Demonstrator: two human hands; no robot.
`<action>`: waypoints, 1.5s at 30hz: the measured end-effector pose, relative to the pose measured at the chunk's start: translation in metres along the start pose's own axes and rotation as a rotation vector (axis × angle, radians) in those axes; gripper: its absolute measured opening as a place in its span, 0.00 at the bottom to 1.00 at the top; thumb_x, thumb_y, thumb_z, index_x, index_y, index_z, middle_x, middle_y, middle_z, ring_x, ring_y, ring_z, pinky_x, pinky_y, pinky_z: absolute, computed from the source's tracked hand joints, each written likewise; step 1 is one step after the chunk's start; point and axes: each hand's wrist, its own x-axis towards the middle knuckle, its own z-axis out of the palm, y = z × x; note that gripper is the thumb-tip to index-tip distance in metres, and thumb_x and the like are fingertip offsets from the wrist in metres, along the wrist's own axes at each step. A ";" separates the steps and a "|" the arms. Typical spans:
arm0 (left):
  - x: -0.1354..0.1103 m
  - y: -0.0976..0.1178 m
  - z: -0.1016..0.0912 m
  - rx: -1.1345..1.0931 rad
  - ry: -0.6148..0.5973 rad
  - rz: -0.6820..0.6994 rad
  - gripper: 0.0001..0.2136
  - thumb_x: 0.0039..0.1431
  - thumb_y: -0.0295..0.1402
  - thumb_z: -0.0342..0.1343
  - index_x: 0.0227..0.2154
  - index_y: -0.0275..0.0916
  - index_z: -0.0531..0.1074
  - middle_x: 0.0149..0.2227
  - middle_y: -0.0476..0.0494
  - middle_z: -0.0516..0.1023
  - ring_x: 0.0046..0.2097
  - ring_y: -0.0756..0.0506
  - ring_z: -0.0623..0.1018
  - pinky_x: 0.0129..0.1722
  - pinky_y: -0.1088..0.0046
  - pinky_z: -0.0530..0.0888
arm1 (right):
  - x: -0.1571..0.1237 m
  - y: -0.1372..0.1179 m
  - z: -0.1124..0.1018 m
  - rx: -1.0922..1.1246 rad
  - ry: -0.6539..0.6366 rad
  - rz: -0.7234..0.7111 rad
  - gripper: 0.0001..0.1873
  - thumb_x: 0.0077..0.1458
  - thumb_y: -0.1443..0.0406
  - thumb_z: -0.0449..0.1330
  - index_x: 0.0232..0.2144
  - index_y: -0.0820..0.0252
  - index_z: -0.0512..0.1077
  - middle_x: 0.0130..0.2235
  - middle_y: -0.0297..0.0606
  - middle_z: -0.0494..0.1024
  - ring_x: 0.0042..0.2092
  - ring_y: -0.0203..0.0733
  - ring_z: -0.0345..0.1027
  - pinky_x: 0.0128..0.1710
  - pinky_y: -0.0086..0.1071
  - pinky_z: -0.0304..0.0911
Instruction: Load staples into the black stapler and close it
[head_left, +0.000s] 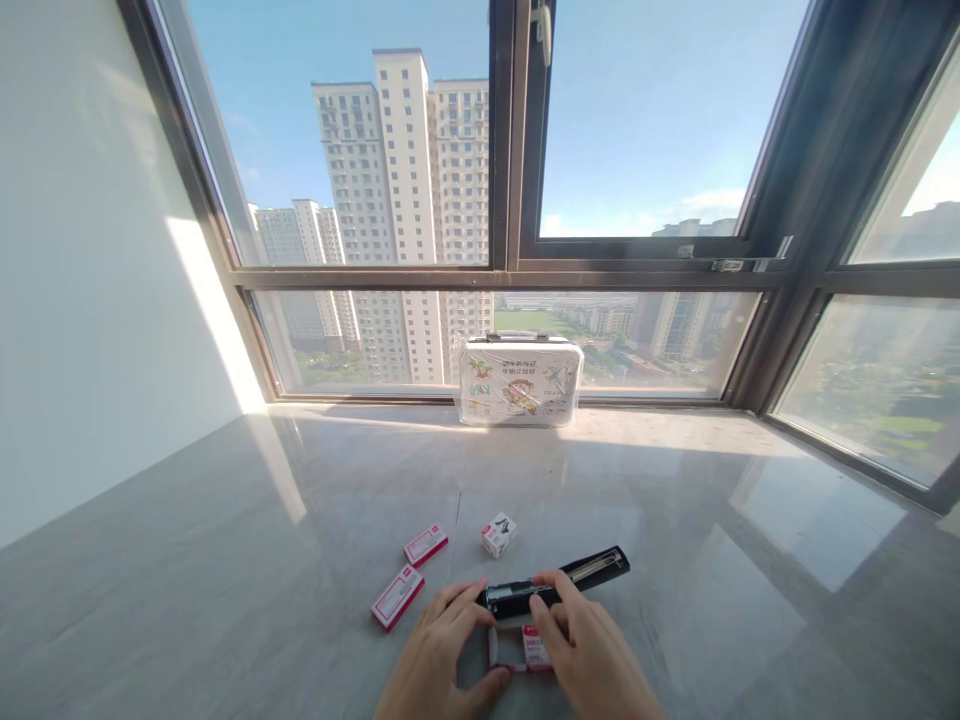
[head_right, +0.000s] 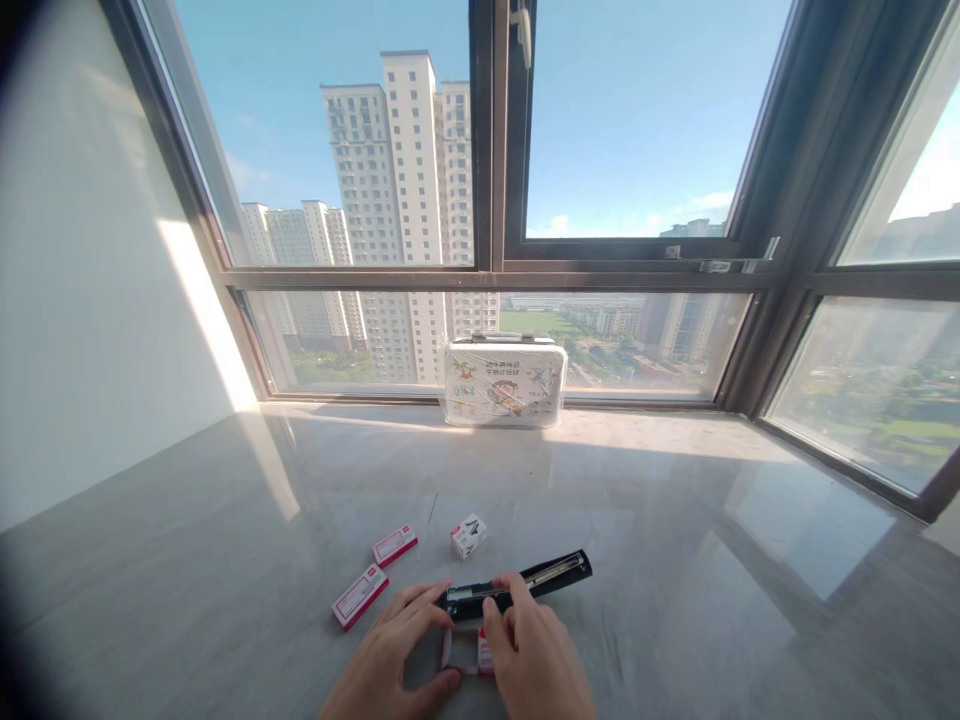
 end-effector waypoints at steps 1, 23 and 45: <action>0.000 -0.001 0.001 -0.012 -0.001 -0.009 0.16 0.51 0.36 0.66 0.45 0.47 0.75 0.67 0.45 0.65 0.69 0.37 0.61 0.66 0.59 0.63 | 0.003 -0.007 0.005 0.003 -0.004 -0.017 0.17 0.65 0.51 0.50 0.47 0.52 0.70 0.28 0.35 0.80 0.37 0.48 0.74 0.34 0.32 0.56; 0.001 -0.015 0.015 -0.078 0.077 0.028 0.15 0.50 0.31 0.64 0.42 0.45 0.77 0.67 0.42 0.65 0.68 0.36 0.64 0.68 0.55 0.60 | 0.006 -0.031 0.015 -0.196 -0.172 -0.193 0.06 0.52 0.67 0.59 0.31 0.52 0.76 0.26 0.29 0.77 0.30 0.38 0.69 0.29 0.30 0.47; 0.002 0.026 0.037 0.164 0.227 -0.018 0.11 0.67 0.34 0.47 0.29 0.42 0.69 0.25 0.49 0.74 0.30 0.46 0.74 0.35 0.68 0.66 | -0.008 0.055 -0.014 0.005 -0.114 0.138 0.31 0.62 0.39 0.45 0.25 0.56 0.66 0.20 0.37 0.74 0.24 0.42 0.68 0.25 0.32 0.54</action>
